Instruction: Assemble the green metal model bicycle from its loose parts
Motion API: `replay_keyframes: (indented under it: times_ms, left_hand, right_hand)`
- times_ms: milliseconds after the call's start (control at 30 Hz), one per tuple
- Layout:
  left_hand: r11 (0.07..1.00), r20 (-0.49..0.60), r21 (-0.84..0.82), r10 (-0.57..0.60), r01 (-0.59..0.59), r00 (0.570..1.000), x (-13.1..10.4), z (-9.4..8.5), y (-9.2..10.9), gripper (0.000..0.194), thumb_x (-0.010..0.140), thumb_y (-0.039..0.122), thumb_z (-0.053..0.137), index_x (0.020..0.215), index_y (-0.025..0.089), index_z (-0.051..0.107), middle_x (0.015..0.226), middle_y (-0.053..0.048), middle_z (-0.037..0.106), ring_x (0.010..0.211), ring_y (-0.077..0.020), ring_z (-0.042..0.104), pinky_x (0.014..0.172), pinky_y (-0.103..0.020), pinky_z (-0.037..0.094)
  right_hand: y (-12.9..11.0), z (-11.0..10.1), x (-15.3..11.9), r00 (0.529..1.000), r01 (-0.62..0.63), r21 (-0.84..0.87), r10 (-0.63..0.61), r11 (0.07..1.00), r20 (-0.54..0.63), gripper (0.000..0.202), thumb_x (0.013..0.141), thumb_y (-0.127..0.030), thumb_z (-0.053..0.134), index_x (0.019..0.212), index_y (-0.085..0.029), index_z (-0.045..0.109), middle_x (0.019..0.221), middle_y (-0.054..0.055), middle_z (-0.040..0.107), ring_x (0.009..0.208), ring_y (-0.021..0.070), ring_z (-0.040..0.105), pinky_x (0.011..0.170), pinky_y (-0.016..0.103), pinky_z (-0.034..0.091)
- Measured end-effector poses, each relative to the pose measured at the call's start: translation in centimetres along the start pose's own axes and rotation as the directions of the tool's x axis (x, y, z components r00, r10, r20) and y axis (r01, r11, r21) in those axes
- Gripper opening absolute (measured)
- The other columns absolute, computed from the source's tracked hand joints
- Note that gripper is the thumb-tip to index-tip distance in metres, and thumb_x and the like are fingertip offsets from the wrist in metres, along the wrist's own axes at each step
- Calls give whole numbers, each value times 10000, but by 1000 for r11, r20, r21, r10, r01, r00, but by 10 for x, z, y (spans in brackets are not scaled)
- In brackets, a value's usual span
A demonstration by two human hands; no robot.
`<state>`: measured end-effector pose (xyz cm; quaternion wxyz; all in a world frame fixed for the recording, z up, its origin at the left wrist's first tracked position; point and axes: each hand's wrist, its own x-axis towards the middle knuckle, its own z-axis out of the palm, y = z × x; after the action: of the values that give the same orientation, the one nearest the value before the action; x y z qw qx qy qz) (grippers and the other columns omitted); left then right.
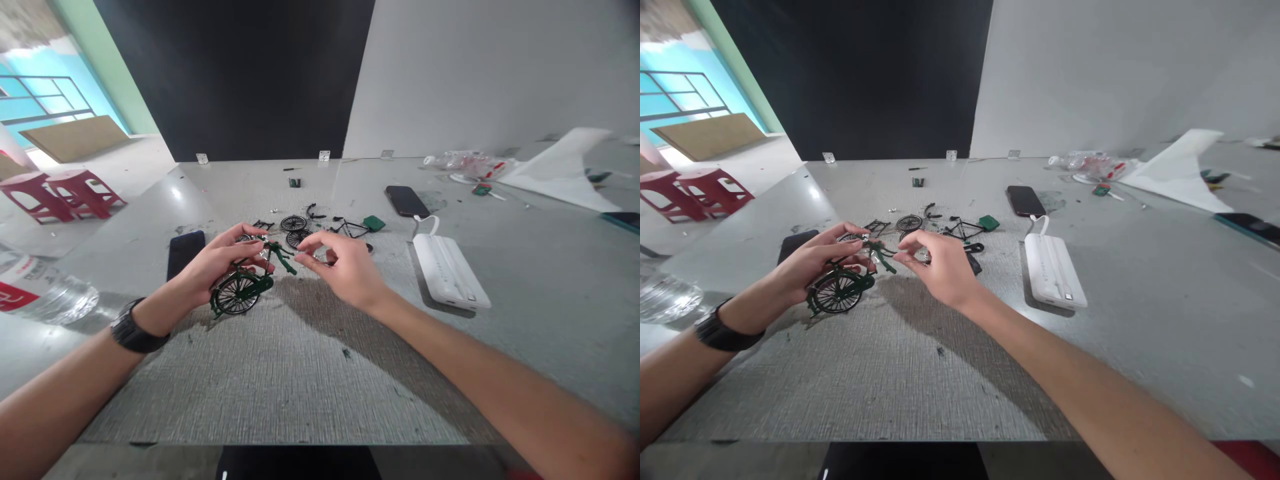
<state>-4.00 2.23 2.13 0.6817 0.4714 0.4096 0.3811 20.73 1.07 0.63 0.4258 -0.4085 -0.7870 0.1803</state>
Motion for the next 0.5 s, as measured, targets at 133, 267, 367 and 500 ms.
replay_keyframes:
  times_ms: [133,267,367,500]
  left_hand:
    - [997,-21,-37,-68,68,997,-2,1,3,262,856,269,762,1076,231,625,812,-81,759,691,-220,754,536,-245,580]
    - [998,-59,-31,-64,62,996,-6,8,8,249,838,219,773,1056,199,656,848,-70,745,762,-219,759,604,-251,606]
    - [997,-94,-5,-81,81,992,-6,9,10,274,828,235,787,1067,194,660,868,-72,735,780,-217,756,616,-254,610]
    - [996,-99,1,-89,90,991,-2,5,9,304,814,258,806,1070,210,651,857,-73,729,818,-241,763,612,-265,613]
  right_hand:
    - [6,-1,1,993,-112,-44,113,993,39,243,893,-432,717,999,-213,703,741,-6,689,574,116,529,562,278,392]
    - [11,1,1,987,-149,-58,152,987,51,228,890,-400,723,1002,-203,695,667,-19,636,604,129,544,604,288,401]
    - [12,1,0,986,-155,-54,158,986,59,248,899,-418,703,1019,-202,686,673,-15,608,610,136,530,597,291,388]
    - [13,-1,2,988,-139,-120,146,983,52,327,922,-492,644,1083,-207,660,846,32,626,660,149,513,620,300,387]
